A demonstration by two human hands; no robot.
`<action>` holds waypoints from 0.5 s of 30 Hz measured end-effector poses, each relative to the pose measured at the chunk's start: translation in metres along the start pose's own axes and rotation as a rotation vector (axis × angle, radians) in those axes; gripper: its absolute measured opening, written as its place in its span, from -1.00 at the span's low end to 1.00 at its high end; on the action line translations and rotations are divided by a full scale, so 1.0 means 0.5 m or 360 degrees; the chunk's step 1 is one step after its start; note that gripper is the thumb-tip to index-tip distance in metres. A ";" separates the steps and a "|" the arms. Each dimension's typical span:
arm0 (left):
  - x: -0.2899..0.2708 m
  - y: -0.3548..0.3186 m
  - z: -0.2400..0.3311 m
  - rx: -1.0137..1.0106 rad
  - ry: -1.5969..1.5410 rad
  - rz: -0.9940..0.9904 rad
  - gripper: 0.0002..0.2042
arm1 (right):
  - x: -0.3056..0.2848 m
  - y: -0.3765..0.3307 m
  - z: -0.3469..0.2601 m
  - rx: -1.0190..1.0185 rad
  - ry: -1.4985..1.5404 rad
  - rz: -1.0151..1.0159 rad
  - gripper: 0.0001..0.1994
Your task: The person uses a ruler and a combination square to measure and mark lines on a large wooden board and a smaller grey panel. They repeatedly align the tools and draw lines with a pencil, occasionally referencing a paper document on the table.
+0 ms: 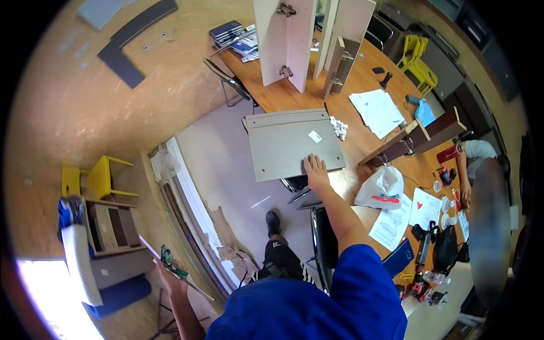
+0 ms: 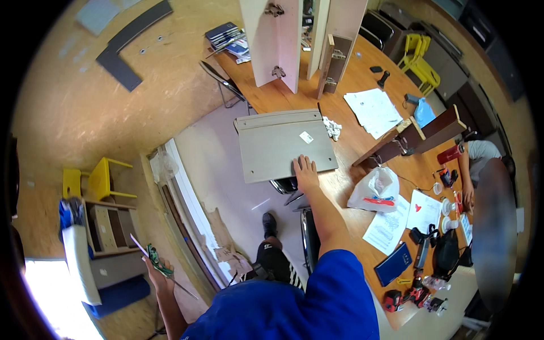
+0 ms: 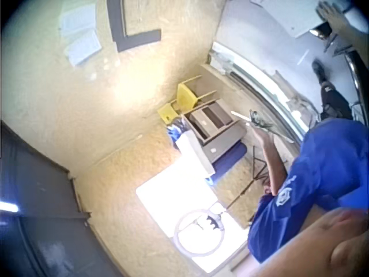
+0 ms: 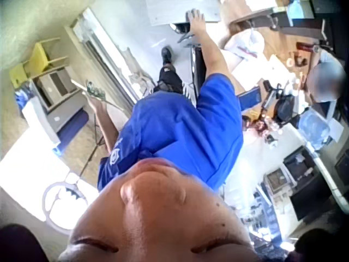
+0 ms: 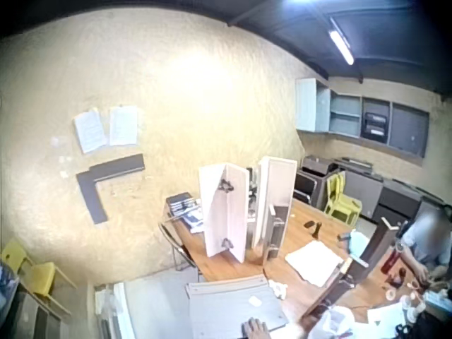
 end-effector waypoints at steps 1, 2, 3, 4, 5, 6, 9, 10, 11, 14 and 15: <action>0.010 0.041 0.028 -0.0050 -0.0005 -0.0061 -0.58 | 0.008 0.029 -0.011 -0.0071 -0.0001 -0.0012 -0.37; 0.015 0.082 0.058 -0.0084 -0.0050 -0.0113 -0.58 | 0.006 0.071 -0.022 -0.0175 -0.0019 -0.0004 -0.40; 0.028 0.116 0.093 -0.0028 0.0017 -0.0139 -0.58 | 0.008 0.085 -0.023 -0.0232 0.0093 0.0078 -0.44; 0.060 0.150 0.106 -0.0010 0.0065 -0.0056 -0.57 | 0.013 0.088 -0.008 -0.0315 0.0204 0.0188 -0.47; 0.103 0.186 0.110 0.0025 0.0095 0.0038 -0.57 | 0.018 0.082 0.016 -0.0290 0.0222 0.0315 -0.46; 0.127 0.214 0.115 0.0067 0.0120 0.0150 -0.56 | 0.021 0.073 0.023 -0.0264 0.0201 0.0267 -0.48; 0.176 0.300 0.163 0.0086 0.0191 -0.0022 -0.56 | 0.031 0.069 0.023 -0.0334 0.0203 0.0313 -0.55; 0.193 0.320 0.191 0.0070 0.0147 -0.0011 -0.56 | -0.005 0.076 0.007 -0.0340 0.0214 0.0336 -0.57; 0.190 0.351 0.211 0.0057 0.0048 -0.0009 -0.56 | -0.037 0.083 0.000 -0.0383 0.0189 0.0351 -0.61; 0.168 0.480 0.289 0.0075 -0.0047 0.0149 -0.53 | -0.139 0.142 -0.014 -0.0485 0.0146 0.0389 -0.70; 0.172 0.515 0.316 0.0069 0.0032 0.0148 -0.53 | -0.179 0.162 -0.014 -0.0507 0.0149 0.0381 -0.73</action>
Point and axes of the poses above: each hand's wrist, its own y-axis towards the middle knuckle, its own x-axis out of the palm, z = x × y, the point moved 6 cm from there along y, towards the middle knuckle, and after that the axes turned 1 degree about -z, right-handed, at the moved point
